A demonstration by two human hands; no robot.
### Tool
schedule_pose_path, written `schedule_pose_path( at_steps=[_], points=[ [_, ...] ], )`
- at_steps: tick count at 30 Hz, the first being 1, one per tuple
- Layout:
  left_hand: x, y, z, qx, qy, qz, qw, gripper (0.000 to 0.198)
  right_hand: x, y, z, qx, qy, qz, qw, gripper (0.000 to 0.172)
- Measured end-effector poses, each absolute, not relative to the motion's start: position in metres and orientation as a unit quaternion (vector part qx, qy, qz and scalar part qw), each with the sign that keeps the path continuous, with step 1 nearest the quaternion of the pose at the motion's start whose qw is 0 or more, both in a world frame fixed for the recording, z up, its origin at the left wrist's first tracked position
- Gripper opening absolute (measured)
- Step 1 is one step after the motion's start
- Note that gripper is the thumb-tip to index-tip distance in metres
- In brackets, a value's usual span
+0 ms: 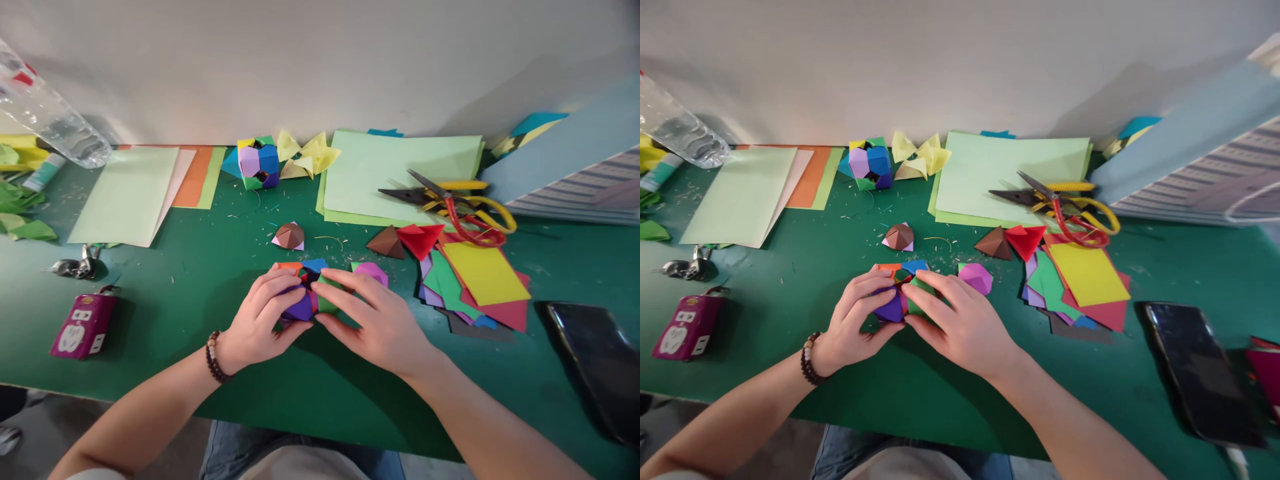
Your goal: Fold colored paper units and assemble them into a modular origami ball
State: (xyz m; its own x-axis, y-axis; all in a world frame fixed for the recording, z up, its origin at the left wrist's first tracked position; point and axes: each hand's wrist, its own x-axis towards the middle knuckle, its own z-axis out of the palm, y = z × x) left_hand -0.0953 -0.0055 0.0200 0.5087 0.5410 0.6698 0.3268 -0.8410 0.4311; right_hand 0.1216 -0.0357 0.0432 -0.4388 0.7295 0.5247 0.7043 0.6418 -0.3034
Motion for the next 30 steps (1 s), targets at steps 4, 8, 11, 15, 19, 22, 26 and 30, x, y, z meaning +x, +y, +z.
schedule_pose_path(
  at_steps=[4,8,11,15,19,22,26,30],
  points=[
    [-0.096,-0.005,0.020,0.847,0.260,0.439,0.149,0.048,0.130,-0.032,0.044,-0.405,-0.852,0.091,0.319,0.040],
    [-0.096,-0.005,0.018,0.838,0.257,0.450,0.173,0.049,0.134,-0.030,0.044,-0.390,-0.861,0.093,0.313,0.040],
    [-0.095,-0.004,0.017,0.839,0.249,0.454,0.171,0.049,0.132,-0.031,0.044,-0.379,-0.869,0.067,0.310,0.039],
    [-0.094,-0.003,0.017,0.842,0.244,0.455,0.156,0.047,0.129,-0.032,0.043,-0.379,-0.875,0.030,0.298,0.036],
    [-0.095,0.000,0.018,0.846,0.234,0.454,0.155,0.048,0.130,-0.031,0.042,-0.373,-0.880,0.014,0.295,0.030],
    [-0.098,0.001,0.019,0.847,0.227,0.450,0.169,0.050,0.131,-0.030,0.043,-0.369,-0.879,0.007,0.303,0.020],
    [-0.098,0.002,0.019,0.845,0.226,0.452,0.172,0.048,0.132,-0.031,0.043,-0.368,-0.884,-0.004,0.287,0.017],
    [-0.096,0.002,0.019,0.843,0.231,0.459,0.163,0.046,0.132,-0.031,0.043,-0.364,-0.886,-0.008,0.287,0.017]
  ],
)
